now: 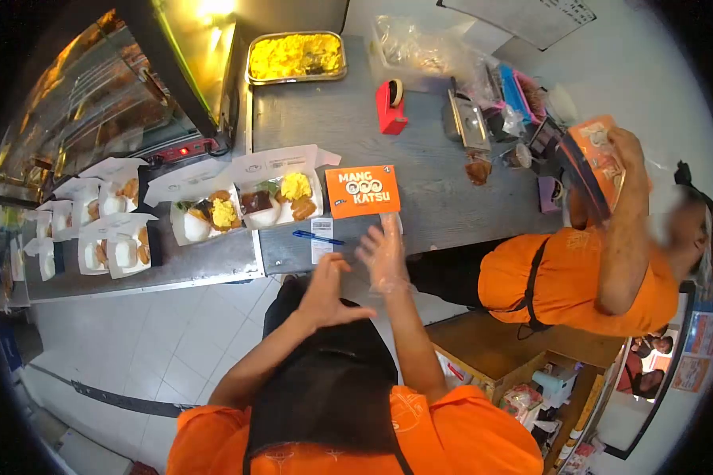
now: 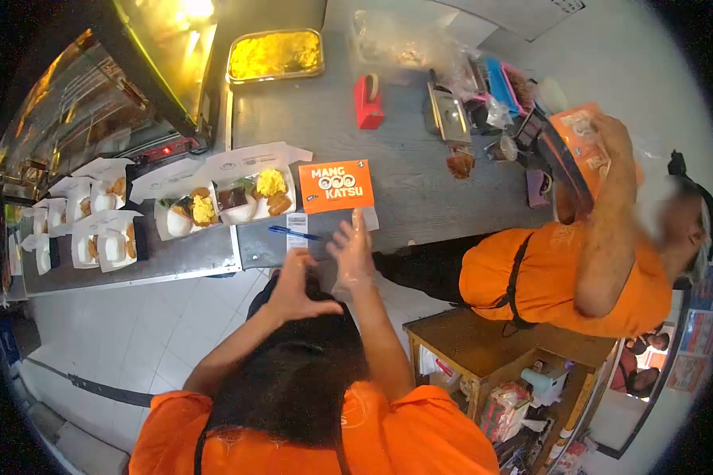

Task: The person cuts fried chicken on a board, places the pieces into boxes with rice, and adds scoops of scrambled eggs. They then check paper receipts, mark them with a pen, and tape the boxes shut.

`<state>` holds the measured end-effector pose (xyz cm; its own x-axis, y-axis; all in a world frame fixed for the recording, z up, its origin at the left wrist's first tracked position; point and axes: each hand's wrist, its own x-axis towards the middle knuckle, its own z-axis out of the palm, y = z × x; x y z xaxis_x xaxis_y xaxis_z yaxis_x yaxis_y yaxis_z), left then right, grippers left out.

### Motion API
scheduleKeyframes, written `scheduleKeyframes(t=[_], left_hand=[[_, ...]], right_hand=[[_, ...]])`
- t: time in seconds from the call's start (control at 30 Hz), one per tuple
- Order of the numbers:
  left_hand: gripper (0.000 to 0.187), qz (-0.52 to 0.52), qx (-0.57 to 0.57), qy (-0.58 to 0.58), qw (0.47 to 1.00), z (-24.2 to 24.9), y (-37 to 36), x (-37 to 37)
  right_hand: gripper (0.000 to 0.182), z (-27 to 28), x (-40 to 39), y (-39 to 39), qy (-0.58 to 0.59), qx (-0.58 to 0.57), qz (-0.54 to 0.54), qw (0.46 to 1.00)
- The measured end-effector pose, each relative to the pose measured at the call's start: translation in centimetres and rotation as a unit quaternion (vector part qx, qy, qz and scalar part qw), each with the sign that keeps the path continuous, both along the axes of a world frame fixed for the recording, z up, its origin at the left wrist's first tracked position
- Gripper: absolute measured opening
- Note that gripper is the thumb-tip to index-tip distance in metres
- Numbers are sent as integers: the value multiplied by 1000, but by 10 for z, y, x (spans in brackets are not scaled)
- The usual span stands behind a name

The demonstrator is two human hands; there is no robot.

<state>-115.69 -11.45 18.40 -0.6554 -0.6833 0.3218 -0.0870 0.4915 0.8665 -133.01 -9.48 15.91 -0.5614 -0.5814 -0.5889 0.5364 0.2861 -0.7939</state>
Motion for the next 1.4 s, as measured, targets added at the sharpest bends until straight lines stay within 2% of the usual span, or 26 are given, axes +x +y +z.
scheduleKeyframes(t=[0.03, 0.07, 0.1, 0.13, 0.2, 0.23, 0.27, 0.3, 0.37, 0.4, 0.43, 0.5, 0.57, 0.63, 0.67, 0.77, 0.83, 0.9, 0.93, 1.0, 1.07, 1.13, 1.2, 1.27, 1.33, 1.4], left_hand=[[84, -56, -6, 7, 998, 19, 6, -5], [90, -109, -12, 11, 994, 32, 11, -9], [67, -80, 21, -10, 997, 29, 23, -11], [67, -69, 13, -13, 997, 20, 20, -13], [38, -97, 60, -33, 993, 8, 8, -10], [22, -78, 29, -3, 997, 20, -2, -11], [22, -67, 23, -6, 997, 23, -8, -11], [21, -60, 15, 19, 998, 24, -11, -12], [16, -40, 27, 44, 998, 27, -17, -17], [16, -36, 25, 42, 998, 31, -16, -20], [16, -1, 34, 41, 999, 35, -15, -24], [16, 42, 81, 20, 996, 35, -15, -24], [15, 52, 78, 17, 995, 40, -22, -11], [15, 69, 77, 12, 995, 38, -31, -1], [14, 88, 132, -5, 987, 33, -41, 1], [16, 140, 188, -5, 972, 16, -53, 9], [18, 155, 203, 11, 967, 19, -62, 21], [20, 142, 216, 24, 966, 45, -62, 30], [23, 121, 216, 40, 968, 63, -60, 34], [24, 173, 163, 47, 970, 92, -63, 44], [26, 218, 69, 57, 972, 117, -64, 51], [29, 253, -24, 61, 965, 131, -63, 59], [29, 267, 8, 19, 963, 116, -62, 71], [27, 145, 228, -52, 961, 94, -63, 75], [22, 166, 233, -28, 958, 93, -60, 80], [18, 213, 225, -53, 949, 100, -60, 80]], right_hand=[[100, 1, 12, 6, -102, 29, -64, 992], [100, 4, 20, 13, -102, 26, -59, 993], [108, 9, 29, 15, -126, 28, -40, 991], [117, 14, 37, 13, -150, 29, -17, 988], [109, 23, 38, 13, -192, -14, -16, 981], [101, 21, 42, 19, -143, -55, 16, 988], [92, 19, 43, 27, -92, -97, 46, 990], [62, -19, 33, 39, -52, -255, 109, 959], [61, -39, 26, 36, -44, -220, 108, 968], [62, -42, 26, 36, -33, -178, 97, 979], [37, -39, 27, 39, -24, -248, 120, 961], [37, -38, 19, 32, -106, -254, 132, 952], [39, -4, 34, 23, -57, -116, 152, 980], [38, 15, 46, 19, -59, -87, 198, 975], [36, 22, 51, 18, -55, -59, 237, 968], [42, 77, 75, 9, -53, -81, 282, 954], [52, 79, 65, 11, 0, -71, 393, 917], [53, 116, 79, -2, -26, -55, 341, 938], [53, 88, 72, 0, -34, -66, 369, 927], [67, 18, 41, 0, 87, -175, 374, 906], [74, 42, 54, -18, -27, -200, 346, 916], [78, 37, 56, -31, 51, -183, 393, 900], [71, 27, 55, -39, 23, -200, 388, 899], [61, 68, 63, -45, 187, -132, 496, 838], [53, 82, 62, -48, 147, -140, 517, 832], [56, 59, 44, -40, 177, -196, 584, 768]])
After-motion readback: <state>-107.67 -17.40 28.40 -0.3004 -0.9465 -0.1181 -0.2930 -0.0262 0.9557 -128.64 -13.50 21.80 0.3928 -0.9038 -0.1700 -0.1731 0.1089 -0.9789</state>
